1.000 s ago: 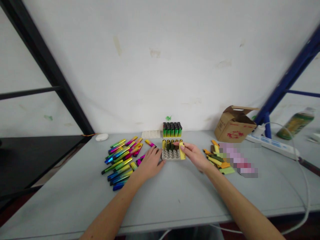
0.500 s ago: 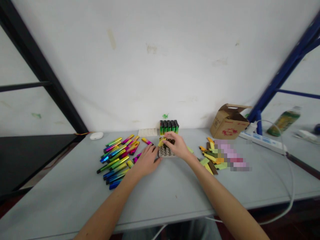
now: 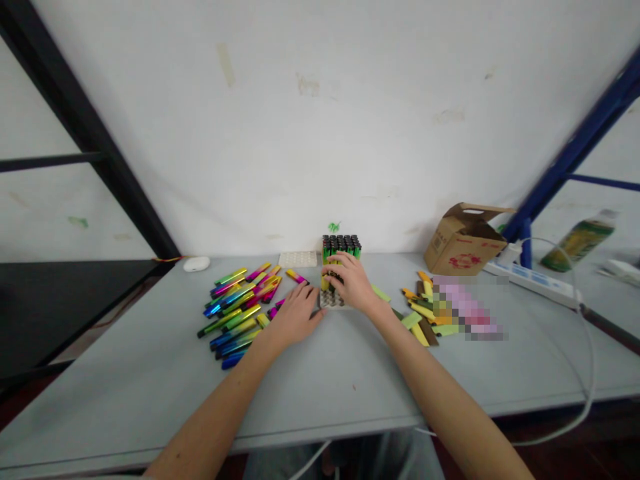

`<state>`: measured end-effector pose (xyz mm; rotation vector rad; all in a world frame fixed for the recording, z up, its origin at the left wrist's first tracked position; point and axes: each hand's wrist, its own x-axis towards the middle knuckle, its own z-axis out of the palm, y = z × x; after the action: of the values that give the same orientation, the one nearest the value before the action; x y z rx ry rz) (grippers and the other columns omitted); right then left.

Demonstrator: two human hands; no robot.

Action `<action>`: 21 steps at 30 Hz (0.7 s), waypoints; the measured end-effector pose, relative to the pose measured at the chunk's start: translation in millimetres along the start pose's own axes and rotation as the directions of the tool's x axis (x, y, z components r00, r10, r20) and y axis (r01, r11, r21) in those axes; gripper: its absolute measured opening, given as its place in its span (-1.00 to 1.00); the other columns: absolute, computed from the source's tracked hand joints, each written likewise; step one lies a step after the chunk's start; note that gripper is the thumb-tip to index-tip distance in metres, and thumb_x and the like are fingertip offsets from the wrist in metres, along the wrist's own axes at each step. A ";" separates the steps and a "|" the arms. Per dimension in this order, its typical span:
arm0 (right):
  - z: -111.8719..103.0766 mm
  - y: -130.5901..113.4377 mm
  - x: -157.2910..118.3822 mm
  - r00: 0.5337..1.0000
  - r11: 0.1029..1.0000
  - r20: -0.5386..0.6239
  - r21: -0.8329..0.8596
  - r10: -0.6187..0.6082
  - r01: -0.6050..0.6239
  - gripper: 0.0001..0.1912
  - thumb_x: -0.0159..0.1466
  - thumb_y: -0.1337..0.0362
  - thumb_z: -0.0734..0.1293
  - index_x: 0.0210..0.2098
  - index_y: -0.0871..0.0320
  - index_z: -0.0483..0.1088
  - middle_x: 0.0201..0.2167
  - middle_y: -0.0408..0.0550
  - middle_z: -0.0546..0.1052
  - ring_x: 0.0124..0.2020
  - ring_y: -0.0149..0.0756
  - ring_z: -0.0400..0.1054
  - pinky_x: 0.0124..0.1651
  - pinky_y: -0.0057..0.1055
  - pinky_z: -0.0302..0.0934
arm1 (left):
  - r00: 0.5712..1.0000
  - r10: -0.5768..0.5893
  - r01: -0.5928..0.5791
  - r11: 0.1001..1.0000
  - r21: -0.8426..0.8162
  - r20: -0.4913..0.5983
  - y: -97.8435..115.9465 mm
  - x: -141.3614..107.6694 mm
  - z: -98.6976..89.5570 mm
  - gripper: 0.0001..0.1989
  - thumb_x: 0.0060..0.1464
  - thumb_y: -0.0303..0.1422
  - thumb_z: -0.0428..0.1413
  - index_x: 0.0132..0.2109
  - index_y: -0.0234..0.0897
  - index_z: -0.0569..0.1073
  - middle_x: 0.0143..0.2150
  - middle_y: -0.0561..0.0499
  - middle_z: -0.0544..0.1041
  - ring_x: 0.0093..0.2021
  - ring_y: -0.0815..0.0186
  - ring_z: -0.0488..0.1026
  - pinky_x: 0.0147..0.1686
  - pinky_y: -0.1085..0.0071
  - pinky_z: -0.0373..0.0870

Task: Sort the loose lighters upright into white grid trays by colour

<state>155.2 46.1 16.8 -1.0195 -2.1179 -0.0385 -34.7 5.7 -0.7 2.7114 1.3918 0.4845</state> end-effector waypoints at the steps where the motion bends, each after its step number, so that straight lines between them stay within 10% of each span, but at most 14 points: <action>1: -0.8 0.2 0.0 1.000 1.000 0.009 -0.004 -0.002 0.002 -0.83 0.30 0.28 0.28 -0.17 0.09 0.51 0.00 0.02 0.46 0.18 -0.10 0.14 0.25 -0.08 0.07 | 1.000 0.002 -0.002 1.000 0.004 0.001 0.0 0.1 -0.1 -0.58 0.23 -0.22 -0.06 0.14 -0.36 0.30 0.13 -0.24 0.38 0.24 0.02 0.21 0.23 0.08 0.13; 21: 4.9 -8.1 -0.8 1.000 1.000 -0.007 -0.001 0.020 -0.020 -0.80 0.33 0.28 0.25 -0.15 0.06 0.51 0.03 -0.03 0.46 0.15 -0.14 0.18 0.23 -0.12 0.09 | 1.000 -0.003 0.003 0.999 0.035 0.016 2.4 0.6 -0.7 -0.57 0.23 -0.23 -0.05 0.14 -0.43 0.31 0.14 -0.27 0.37 0.24 -0.01 0.20 0.24 0.09 0.11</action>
<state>147.0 41.7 15.1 -1.0396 -2.1017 -0.0329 -32.7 4.8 0.6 2.7337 1.4133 0.4410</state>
